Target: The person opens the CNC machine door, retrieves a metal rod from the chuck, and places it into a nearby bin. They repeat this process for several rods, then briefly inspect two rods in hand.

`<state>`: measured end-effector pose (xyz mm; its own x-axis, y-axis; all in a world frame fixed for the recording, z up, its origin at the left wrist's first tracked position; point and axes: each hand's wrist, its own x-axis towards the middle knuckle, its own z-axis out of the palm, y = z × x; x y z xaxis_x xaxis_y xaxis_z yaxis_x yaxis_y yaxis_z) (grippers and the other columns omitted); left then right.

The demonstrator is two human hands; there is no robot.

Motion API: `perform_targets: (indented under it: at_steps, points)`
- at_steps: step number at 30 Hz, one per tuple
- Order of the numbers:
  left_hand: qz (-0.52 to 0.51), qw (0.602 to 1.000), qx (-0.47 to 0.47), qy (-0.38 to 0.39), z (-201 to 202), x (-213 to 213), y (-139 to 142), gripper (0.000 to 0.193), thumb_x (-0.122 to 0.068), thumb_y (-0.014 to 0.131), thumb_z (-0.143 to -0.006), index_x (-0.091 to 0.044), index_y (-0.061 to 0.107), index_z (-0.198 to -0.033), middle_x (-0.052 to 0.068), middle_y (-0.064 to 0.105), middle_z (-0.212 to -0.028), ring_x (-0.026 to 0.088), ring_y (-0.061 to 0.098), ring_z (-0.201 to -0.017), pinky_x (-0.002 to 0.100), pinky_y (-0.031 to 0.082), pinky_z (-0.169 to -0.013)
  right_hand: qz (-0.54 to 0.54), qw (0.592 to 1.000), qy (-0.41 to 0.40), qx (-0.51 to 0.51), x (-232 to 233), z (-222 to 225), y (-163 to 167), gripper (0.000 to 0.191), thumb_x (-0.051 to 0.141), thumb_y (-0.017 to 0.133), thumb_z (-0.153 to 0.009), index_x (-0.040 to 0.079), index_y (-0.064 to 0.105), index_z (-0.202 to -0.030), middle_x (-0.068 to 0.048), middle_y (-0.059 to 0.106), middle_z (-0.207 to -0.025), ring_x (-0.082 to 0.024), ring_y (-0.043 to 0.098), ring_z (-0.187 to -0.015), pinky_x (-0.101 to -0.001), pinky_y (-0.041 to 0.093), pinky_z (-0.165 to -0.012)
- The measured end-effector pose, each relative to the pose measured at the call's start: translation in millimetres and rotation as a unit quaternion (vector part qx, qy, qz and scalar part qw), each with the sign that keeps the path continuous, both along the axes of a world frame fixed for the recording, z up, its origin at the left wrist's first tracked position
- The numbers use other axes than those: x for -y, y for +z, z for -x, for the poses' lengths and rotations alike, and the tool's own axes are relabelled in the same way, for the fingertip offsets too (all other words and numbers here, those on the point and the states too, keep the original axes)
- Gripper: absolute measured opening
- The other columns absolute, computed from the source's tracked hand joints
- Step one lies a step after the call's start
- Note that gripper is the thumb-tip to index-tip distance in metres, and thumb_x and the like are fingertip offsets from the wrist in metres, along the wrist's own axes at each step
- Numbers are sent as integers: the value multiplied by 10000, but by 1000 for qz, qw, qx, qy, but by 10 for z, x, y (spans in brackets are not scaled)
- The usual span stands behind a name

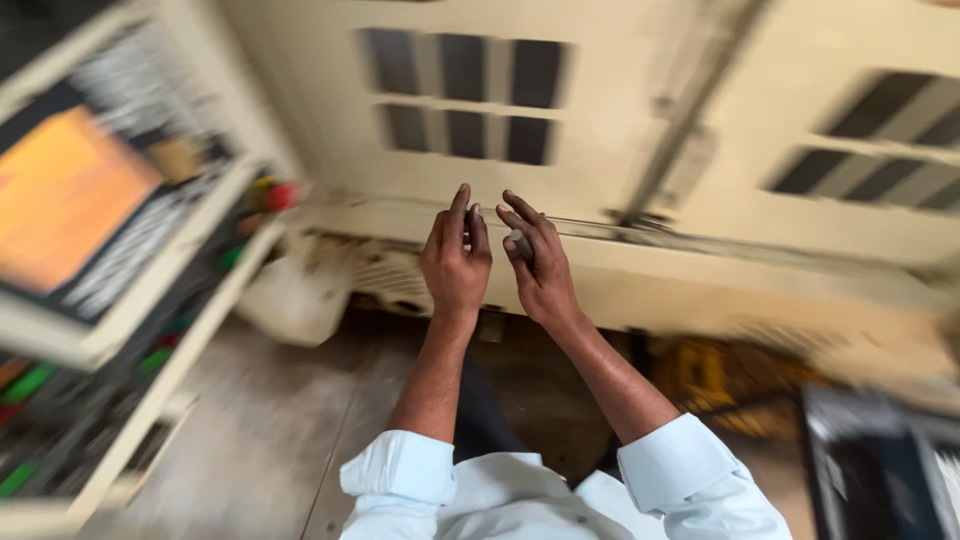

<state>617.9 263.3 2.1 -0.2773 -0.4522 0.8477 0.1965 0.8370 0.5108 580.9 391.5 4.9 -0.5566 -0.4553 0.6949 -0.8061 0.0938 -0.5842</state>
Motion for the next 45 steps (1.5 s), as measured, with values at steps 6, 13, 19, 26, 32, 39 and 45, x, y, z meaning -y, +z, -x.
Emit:
perform_targets:
  at_steps: [6,13,19,26,32,39,45]
  points:
    - [19,985,6,-174,458,-1355,1,301,-42,705,-1002,-70,684,-1302,65,716,-929,176,708,-733,307,573,-606,10,988,-155,13,-1449,141,-59,379,108,582,-1075,101,583,-1453,-106,487,-1596,-329,469,-1476,-449,387,-1220]
    - [51,943,4,-330,592,-2691,-124,314,-79,744,-994,-82,689,-1303,97,733,-1006,228,729,-819,348,604,-691,14,946,-325,-7,-2844,-226,-212,395,55,597,-1055,93,590,-1447,-115,505,-1598,-312,477,-1490,-457,334,-1262]
    - [79,976,82,-188,1037,-2529,-464,828,-507,740,-995,-165,334,-1630,170,287,-1695,444,243,-1590,651,213,-1307,42,917,-397,13,-3405,-539,-480,360,74,571,-1079,66,587,-1439,-129,519,-1584,-305,484,-1487,-433,328,-1260]
    - [173,983,64,-23,2021,-1549,-135,1461,-796,849,-841,-27,-72,-1674,257,-24,-1720,511,10,-1589,735,198,-1268,85,890,-440,85,-3740,-742,-673,332,159,549,-1098,52,610,-1407,-120,551,-1545,-266,513,-1444,-389,396,-1196]
    - [190,977,45,-90,2130,-1554,-157,1272,-438,803,-897,-27,-134,-1652,233,-37,-1710,442,82,-1610,620,309,-1274,94,877,-453,131,-3890,-733,-871,353,184,539,-1088,61,607,-1412,-121,547,-1524,-265,506,-1427,-374,428,-1153]
    - [204,972,70,-97,2130,-1496,-246,1305,-188,861,-865,-49,-156,-1671,208,-62,-1735,406,69,-1633,609,292,-1313,77,865,-480,124,-3973,-738,-1056,359,226,546,-1094,65,628,-1405,-117,577,-1504,-271,539,-1409,-378,426,-1162]
    - [223,969,80,-69,2166,-1450,-291,1272,-252,839,-893,-33,-144,-1670,221,-81,-1721,426,46,-1618,637,280,-1293,83,863,-480,133,-4007,-693,-1090,367,242,538,-1092,67,624,-1402,-116,565,-1514,-274,524,-1421,-381,439,-1152]
